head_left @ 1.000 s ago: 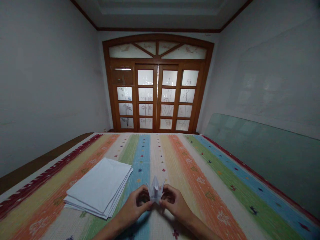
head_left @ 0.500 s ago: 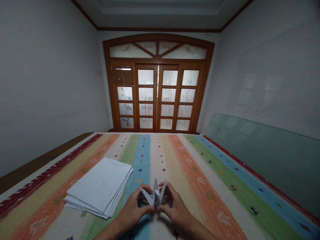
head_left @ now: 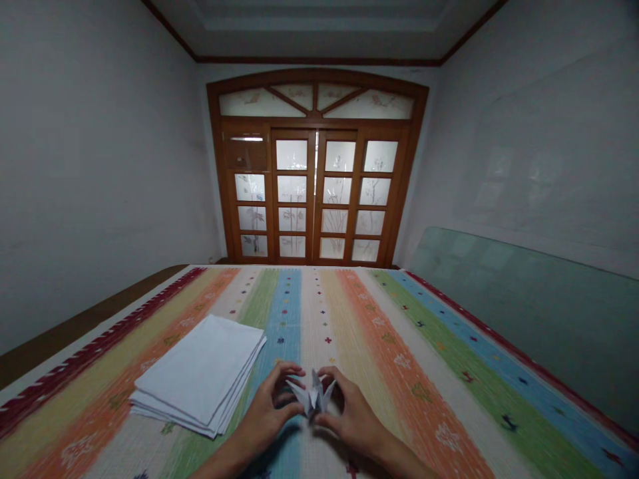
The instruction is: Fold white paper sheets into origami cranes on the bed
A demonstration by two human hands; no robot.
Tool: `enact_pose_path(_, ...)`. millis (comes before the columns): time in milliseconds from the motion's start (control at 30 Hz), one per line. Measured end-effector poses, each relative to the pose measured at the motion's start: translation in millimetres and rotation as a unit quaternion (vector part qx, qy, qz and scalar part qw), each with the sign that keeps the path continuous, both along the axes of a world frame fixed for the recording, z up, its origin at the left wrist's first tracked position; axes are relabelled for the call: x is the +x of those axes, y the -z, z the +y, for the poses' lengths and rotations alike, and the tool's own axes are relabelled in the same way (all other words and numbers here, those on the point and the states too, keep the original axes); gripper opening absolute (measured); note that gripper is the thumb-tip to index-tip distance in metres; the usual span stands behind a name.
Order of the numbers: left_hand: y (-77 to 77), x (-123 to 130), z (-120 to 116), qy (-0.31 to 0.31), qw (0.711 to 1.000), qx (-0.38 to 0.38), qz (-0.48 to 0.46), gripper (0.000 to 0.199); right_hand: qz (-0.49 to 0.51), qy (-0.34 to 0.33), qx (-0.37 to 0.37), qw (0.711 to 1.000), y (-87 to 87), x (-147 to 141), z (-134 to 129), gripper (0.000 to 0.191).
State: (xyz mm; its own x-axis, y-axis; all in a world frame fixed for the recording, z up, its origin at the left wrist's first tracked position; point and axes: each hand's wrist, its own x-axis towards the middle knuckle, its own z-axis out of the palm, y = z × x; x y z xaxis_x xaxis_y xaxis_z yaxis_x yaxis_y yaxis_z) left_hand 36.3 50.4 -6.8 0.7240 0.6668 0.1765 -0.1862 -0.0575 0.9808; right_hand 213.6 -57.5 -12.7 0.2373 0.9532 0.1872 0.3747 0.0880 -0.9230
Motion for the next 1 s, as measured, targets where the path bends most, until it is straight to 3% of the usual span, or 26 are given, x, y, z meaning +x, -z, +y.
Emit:
enact_pose_path(133, -1.8, -0.6, -1.0, -0.019, 1.000, 0.016, -0.005, 0.043, -0.017, 0.000, 0.020, 1.000, -1.1, 1.2, -0.3, 0.059)
enact_pose_path(267, -3.0, -2.4, 3.9, -0.052, 0.998, 0.029, 0.005, 0.040, -0.037, 0.004, 0.052, 0.998, -2.4, 3.1, 0.8, 0.041)
enact_pose_path(467, -17.9, -14.4, 27.1, -0.139, 0.974, 0.150, 0.093, 0.024, -0.064, 0.065, 0.058, 0.994, -0.1, 22.7, 8.6, 0.034)
enact_pose_path(500, -22.2, -18.1, 33.9, -0.159, 0.964, 0.173, 0.128, 0.023, -0.065, 0.084, 0.061, 0.992, 0.6, 28.4, 10.5, 0.033)
enact_pose_path(567, -31.1, -27.1, 49.2, -0.203, 0.910, 0.272, 0.239, 0.020, -0.063, 0.125, 0.069, 0.988, 1.9, 41.0, 14.2, 0.033)
enact_pose_path(700, -42.7, -46.5, 77.3, -0.258, 0.853, 0.316, 0.325, 0.023, -0.054, 0.200, 0.084, 0.975, 4.5, 69.0, 19.5, 0.036)
enact_pose_path(833, -40.5, -56.5, 88.5, -0.278, 0.803, 0.343, 0.401, 0.021, -0.062, 0.262, 0.073, 0.960, 8.0, 96.5, 21.5, 0.046)
enact_pose_path(1000, -32.5, -55.4, 87.2, -0.270, 0.766, 0.372, 0.450, 0.032, -0.080, 0.303, 0.065, 0.947, 9.8, 120.9, 21.1, 0.050)
